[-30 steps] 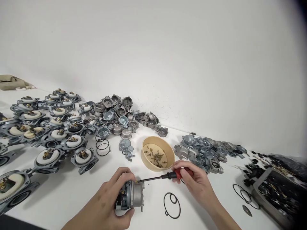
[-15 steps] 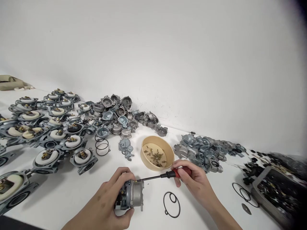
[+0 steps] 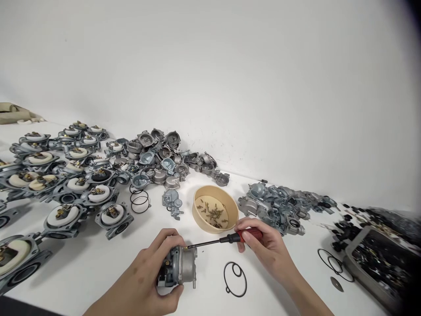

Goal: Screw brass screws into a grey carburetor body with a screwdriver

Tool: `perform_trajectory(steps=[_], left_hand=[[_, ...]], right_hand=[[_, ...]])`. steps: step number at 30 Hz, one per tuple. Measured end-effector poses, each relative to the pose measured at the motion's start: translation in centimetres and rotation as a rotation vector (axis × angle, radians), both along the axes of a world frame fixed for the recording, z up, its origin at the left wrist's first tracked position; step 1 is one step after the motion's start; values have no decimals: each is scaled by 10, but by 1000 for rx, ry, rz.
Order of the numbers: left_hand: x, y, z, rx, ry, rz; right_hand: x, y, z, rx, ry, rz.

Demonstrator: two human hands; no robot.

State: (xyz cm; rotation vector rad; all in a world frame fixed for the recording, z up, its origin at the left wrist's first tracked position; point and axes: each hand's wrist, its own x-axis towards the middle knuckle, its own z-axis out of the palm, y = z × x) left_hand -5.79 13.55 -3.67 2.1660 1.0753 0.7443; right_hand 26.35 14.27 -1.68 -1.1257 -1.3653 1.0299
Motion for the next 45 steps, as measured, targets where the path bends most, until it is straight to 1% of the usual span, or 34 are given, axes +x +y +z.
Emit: perform_trajectory(steps=[4,12,16,25,29,36,45], left_hand=[[0,0,-1,15,-15,0],[0,1,-1,-57,-25,-26],[-1,1,-2,-61,-9,-14],[-1,0,-3,-29,-7,0],[-1,0,-3,-16,-5,7],[-1,-1,-7,12,5,28],[-1,-2,-6,40,6,29]], right_hand=[[0,0,2,0,-14,9],[3,-1,1,-25,9,19],[4,-1,1,-29,19,41],[5,-1,2,-9,-37,25],[4,-2,2,0,-28,30],[2,0,3,2,-2,34],[2,0,4,-3,-29,24]])
